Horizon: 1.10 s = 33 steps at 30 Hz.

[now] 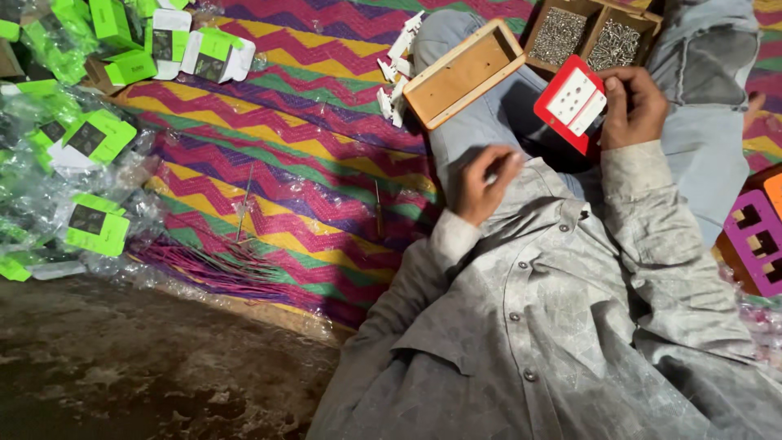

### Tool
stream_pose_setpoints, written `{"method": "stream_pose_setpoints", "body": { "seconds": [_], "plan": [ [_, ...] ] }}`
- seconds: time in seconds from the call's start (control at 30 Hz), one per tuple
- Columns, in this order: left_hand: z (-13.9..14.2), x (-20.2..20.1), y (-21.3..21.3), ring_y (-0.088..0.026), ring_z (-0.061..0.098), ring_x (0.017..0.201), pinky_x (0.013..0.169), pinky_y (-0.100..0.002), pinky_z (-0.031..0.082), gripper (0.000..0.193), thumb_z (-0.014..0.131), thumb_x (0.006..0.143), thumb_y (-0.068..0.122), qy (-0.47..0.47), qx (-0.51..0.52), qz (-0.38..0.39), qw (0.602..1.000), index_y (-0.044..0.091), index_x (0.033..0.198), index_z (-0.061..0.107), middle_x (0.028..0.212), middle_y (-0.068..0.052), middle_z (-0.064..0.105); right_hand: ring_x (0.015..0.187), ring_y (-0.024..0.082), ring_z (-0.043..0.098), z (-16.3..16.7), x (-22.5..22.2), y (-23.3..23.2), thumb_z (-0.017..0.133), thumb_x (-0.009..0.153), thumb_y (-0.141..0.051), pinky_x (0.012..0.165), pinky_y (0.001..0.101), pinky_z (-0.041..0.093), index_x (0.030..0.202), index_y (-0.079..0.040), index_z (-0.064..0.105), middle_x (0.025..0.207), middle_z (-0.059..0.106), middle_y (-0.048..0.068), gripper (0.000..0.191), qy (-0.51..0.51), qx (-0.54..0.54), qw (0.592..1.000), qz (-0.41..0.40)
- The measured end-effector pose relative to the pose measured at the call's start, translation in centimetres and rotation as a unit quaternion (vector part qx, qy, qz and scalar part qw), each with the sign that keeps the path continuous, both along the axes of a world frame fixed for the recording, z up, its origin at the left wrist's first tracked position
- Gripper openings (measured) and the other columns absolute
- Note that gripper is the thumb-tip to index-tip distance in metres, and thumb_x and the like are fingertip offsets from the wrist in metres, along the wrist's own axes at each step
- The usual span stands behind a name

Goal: The person sits on a mat and assembles a red plastic switchboard by inserting white switch modules and securing them with screws. They repeatedly pick up screws from a wooden box, align the modules, and tighten the screws by hand.

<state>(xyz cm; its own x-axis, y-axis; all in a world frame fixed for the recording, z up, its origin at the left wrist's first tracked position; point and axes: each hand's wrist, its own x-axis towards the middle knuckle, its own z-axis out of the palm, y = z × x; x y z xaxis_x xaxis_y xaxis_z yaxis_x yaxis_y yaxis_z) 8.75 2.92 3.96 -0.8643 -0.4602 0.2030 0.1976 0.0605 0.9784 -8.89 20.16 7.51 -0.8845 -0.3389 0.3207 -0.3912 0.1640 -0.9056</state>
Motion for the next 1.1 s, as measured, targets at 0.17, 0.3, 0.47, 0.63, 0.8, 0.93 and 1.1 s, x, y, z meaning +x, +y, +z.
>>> {"method": "stream_pose_setpoints", "body": {
  "seconds": [0.17,0.3,0.47,0.63,0.8,0.93,1.1],
  "plan": [
    [-5.6,2.2,-5.9,-0.013,0.053,0.056,0.054,-0.029,0.041,0.045,0.049,0.110,0.034,0.001,0.035,0.153,0.988,0.008,0.074,0.056,0.064,-0.001,0.055,0.101,0.014,0.066,0.3,0.4,-0.4,0.051,0.114,0.004,0.095,0.0291,0.054,0.116,0.006,0.065,0.110,0.072,0.011,0.014,0.049,0.013,0.998,-0.024],
    [-6.7,1.9,-12.5,-0.016,0.056,0.079,0.071,-0.030,0.049,0.033,0.061,0.108,0.036,-0.071,-0.005,0.256,0.964,0.005,0.097,0.058,0.088,-0.007,0.060,0.096,0.014,0.065,0.8,0.7,-0.6,0.056,0.115,0.001,0.090,0.0293,0.054,0.114,0.006,0.066,0.104,0.072,0.012,0.012,0.069,0.048,0.995,-0.051],
    [-4.2,0.5,-16.1,-0.031,0.069,0.096,0.084,-0.041,0.056,0.026,0.079,0.087,0.027,-0.140,-0.321,0.278,0.894,0.006,0.101,0.070,0.101,-0.014,0.074,0.095,0.015,0.068,1.4,0.9,-0.7,0.058,0.116,0.000,0.088,0.0300,0.054,0.114,0.006,0.067,0.103,0.074,0.013,0.011,0.088,0.076,0.991,-0.061],
    [-2.8,-1.5,-16.6,-0.031,0.071,0.086,0.076,-0.043,0.056,0.021,0.083,0.083,0.024,-0.212,-0.266,0.282,0.897,0.008,0.090,0.073,0.093,-0.013,0.076,0.094,0.016,0.067,1.8,1.1,-0.8,0.057,0.114,0.001,0.087,0.0301,0.054,0.114,0.006,0.068,0.103,0.074,0.013,0.012,0.086,0.077,0.992,-0.054],
    [-4.9,-1.7,-17.6,-0.021,0.076,0.082,0.078,-0.031,0.059,0.023,0.080,0.087,0.021,-0.130,-0.083,0.258,0.954,0.001,0.097,0.075,0.090,-0.012,0.079,0.095,0.016,0.067,1.8,1.1,-0.8,0.058,0.116,0.000,0.088,0.0302,0.055,0.114,0.006,0.068,0.104,0.074,0.013,0.012,0.079,0.067,0.993,-0.049],
    [-5.4,-0.2,-19.1,-0.016,0.074,0.083,0.077,-0.027,0.058,0.024,0.079,0.092,0.016,-0.079,0.021,0.238,0.968,-0.005,0.105,0.077,0.094,-0.008,0.079,0.096,0.016,0.068,1.9,1.1,-0.9,0.057,0.115,0.001,0.089,0.0302,0.055,0.114,0.006,0.068,0.105,0.075,0.013,0.012,0.081,0.065,0.993,-0.048],
    [-3.6,3.3,-17.9,-0.008,0.055,0.060,0.054,-0.023,0.044,0.019,0.080,0.092,0.011,-0.037,0.234,0.224,0.945,-0.002,0.106,0.078,0.070,-0.002,0.064,0.094,0.018,0.070,2.2,1.4,-1.0,0.059,0.115,-0.002,0.087,0.0315,0.055,0.115,0.004,0.069,0.104,0.075,0.015,0.012,0.082,0.089,0.991,-0.052]
  ]
}}
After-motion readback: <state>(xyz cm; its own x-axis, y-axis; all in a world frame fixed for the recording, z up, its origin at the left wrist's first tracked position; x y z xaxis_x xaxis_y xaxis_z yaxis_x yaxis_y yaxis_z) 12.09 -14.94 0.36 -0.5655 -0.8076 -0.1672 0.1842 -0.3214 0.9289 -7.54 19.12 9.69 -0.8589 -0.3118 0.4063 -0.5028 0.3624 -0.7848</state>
